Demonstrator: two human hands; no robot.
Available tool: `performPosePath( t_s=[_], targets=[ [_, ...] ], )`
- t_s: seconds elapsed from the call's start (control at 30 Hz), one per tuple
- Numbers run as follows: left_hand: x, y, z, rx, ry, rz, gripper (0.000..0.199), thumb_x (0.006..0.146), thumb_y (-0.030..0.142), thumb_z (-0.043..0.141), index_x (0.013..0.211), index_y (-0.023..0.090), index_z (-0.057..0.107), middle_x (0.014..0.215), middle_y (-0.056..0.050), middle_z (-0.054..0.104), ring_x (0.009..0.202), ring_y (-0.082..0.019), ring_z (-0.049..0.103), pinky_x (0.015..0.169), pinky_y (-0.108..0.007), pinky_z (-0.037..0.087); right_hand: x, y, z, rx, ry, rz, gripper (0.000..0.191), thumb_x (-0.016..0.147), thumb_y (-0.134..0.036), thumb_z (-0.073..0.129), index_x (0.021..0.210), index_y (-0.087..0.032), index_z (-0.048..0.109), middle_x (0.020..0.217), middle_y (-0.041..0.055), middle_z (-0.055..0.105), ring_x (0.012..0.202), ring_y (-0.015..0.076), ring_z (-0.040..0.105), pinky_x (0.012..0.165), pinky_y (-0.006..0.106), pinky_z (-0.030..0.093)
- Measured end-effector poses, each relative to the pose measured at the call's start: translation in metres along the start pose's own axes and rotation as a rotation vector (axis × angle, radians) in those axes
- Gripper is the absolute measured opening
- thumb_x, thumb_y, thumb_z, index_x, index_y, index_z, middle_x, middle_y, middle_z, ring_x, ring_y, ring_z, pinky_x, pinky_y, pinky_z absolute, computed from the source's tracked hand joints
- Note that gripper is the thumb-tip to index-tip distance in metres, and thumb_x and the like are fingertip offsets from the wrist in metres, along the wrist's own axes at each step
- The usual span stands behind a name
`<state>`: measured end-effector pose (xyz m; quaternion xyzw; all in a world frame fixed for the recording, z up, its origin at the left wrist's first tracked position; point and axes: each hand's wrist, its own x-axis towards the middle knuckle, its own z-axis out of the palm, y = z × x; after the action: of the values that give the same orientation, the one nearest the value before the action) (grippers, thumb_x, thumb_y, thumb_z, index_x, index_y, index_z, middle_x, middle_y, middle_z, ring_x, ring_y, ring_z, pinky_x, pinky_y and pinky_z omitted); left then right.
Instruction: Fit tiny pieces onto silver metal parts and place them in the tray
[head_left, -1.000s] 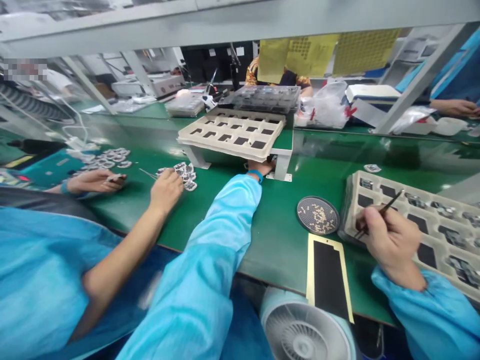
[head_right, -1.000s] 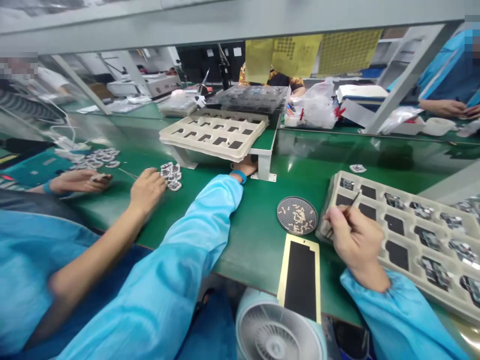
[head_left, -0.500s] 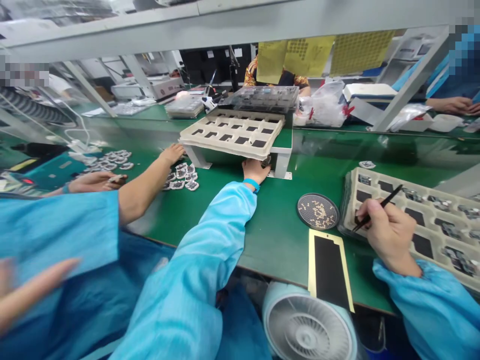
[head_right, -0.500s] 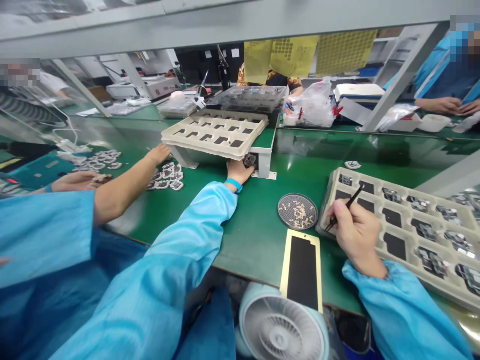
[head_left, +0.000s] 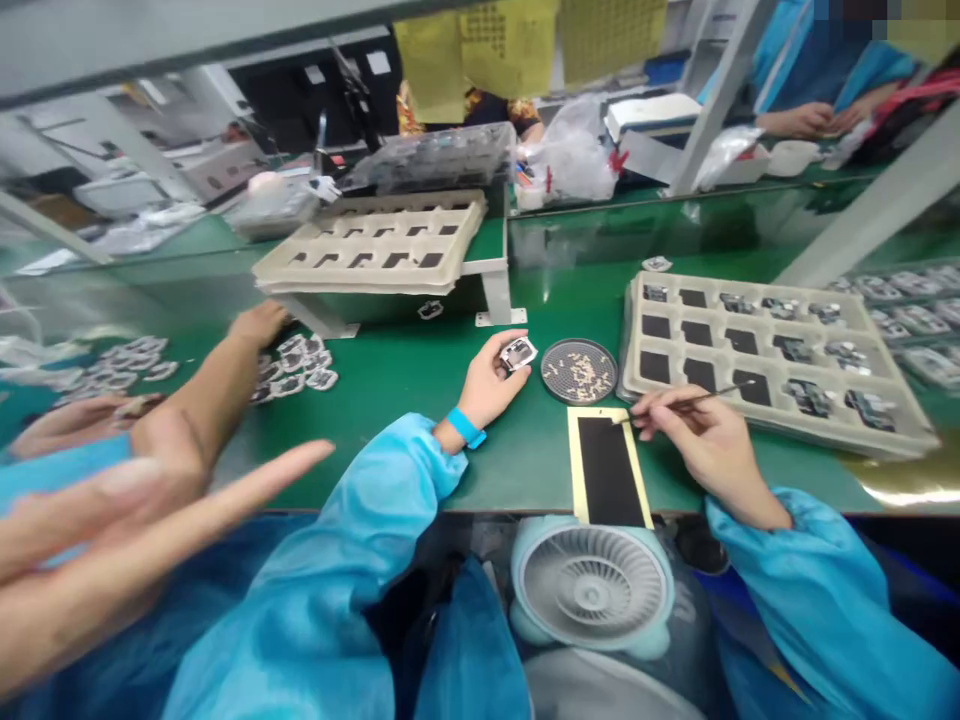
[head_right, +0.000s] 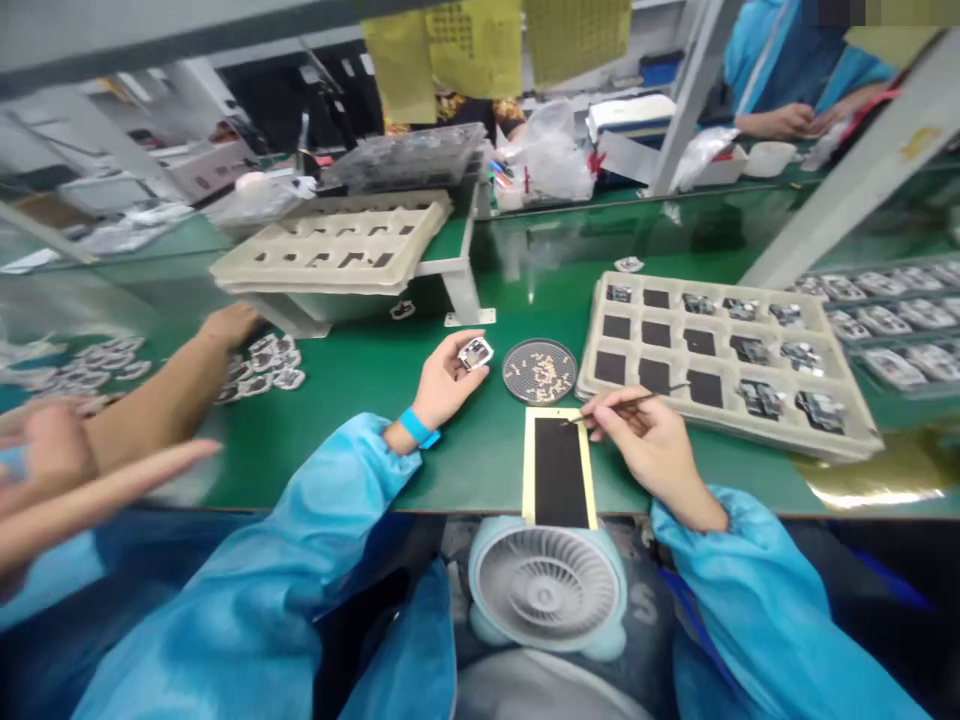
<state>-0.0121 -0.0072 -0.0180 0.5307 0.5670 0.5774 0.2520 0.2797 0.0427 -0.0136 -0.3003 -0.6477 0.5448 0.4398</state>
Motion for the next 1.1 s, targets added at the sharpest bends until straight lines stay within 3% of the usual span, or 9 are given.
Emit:
performPosePath(
  t_s=[0.13,0.2,0.27,0.37,0.53,0.67,0.8,1.1],
  targets=[
    [-0.014,0.016,0.025,-0.298,-0.267,-0.111,0.047,0.072,0.018,0.071,0.119,0.02,0.069,0.118,-0.008,0.07,0.098,-0.022,0.067,0.082,-0.032,0.055,0.0,0.002,0.003,0.04,-0.016,0.026,0.023,0.087,-0.039,0.076,0.092,-0.02,0.065,0.088,0.007,0.075,0.072,0.0179,0.073,0.069,0.034,0.065],
    [-0.019,0.023,0.031,-0.37,-0.408,-0.206,0.042,0.079,0.024,0.071,0.12,0.022,0.071,0.111,-0.008,0.071,0.092,-0.02,0.067,0.078,-0.03,0.054,0.002,0.006,0.004,0.015,-0.023,0.029,0.025,0.087,-0.04,0.076,0.093,-0.019,0.065,0.089,0.0071,0.075,0.073,0.018,0.073,0.071,0.035,0.065],
    [-0.022,0.03,0.034,-0.396,-0.477,-0.306,0.035,0.088,0.031,0.066,0.121,0.024,0.07,0.105,-0.006,0.071,0.084,-0.018,0.066,0.072,-0.028,0.053,0.003,0.01,0.005,-0.038,-0.014,0.023,0.026,0.086,-0.041,0.077,0.094,-0.019,0.066,0.09,0.0069,0.075,0.074,0.0181,0.073,0.072,0.036,0.065],
    [-0.023,0.035,0.034,-0.368,-0.446,-0.375,0.026,0.091,0.035,0.066,0.114,0.023,0.069,0.094,-0.005,0.071,0.075,-0.015,0.065,0.066,-0.026,0.052,0.003,0.014,0.005,-0.099,0.033,0.005,0.027,0.087,-0.042,0.076,0.095,-0.019,0.067,0.087,0.0059,0.074,0.074,0.0179,0.073,0.073,0.035,0.065],
    [-0.024,0.036,0.034,-0.355,-0.418,-0.349,0.025,0.086,0.029,0.071,0.108,0.017,0.069,0.089,-0.006,0.072,0.071,-0.014,0.065,0.063,-0.026,0.054,-0.001,0.007,0.007,-0.055,0.079,-0.04,0.019,0.088,-0.035,0.076,0.095,-0.019,0.067,0.088,0.0051,0.074,0.069,0.0161,0.072,0.065,0.031,0.064],
    [-0.027,0.036,0.037,-0.373,-0.41,-0.321,0.03,0.079,0.019,0.076,0.108,0.015,0.067,0.095,-0.007,0.072,0.08,-0.015,0.068,0.069,-0.025,0.057,-0.004,0.002,0.011,-0.051,0.094,-0.249,0.01,0.088,-0.023,0.075,0.097,-0.022,0.071,0.095,0.0056,0.076,0.083,0.0199,0.075,0.07,0.035,0.065],
    [-0.029,0.037,0.038,-0.38,-0.398,-0.338,0.033,0.077,0.015,0.076,0.109,0.012,0.067,0.099,-0.008,0.073,0.085,-0.016,0.069,0.073,-0.026,0.058,0.0,0.001,0.02,-0.118,-0.014,-0.453,0.021,0.085,-0.012,0.076,0.102,-0.023,0.072,0.099,0.0051,0.078,0.094,0.0223,0.075,0.083,0.04,0.064],
    [-0.03,0.04,0.036,-0.375,-0.373,-0.399,0.045,0.076,0.013,0.076,0.12,0.01,0.068,0.101,-0.01,0.076,0.086,-0.018,0.073,0.086,-0.032,0.058,0.004,0.0,0.025,-0.399,-0.022,-0.621,0.031,0.083,-0.009,0.077,0.108,-0.025,0.072,0.104,0.0055,0.078,0.098,0.0231,0.074,0.088,0.043,0.061]
  ],
)
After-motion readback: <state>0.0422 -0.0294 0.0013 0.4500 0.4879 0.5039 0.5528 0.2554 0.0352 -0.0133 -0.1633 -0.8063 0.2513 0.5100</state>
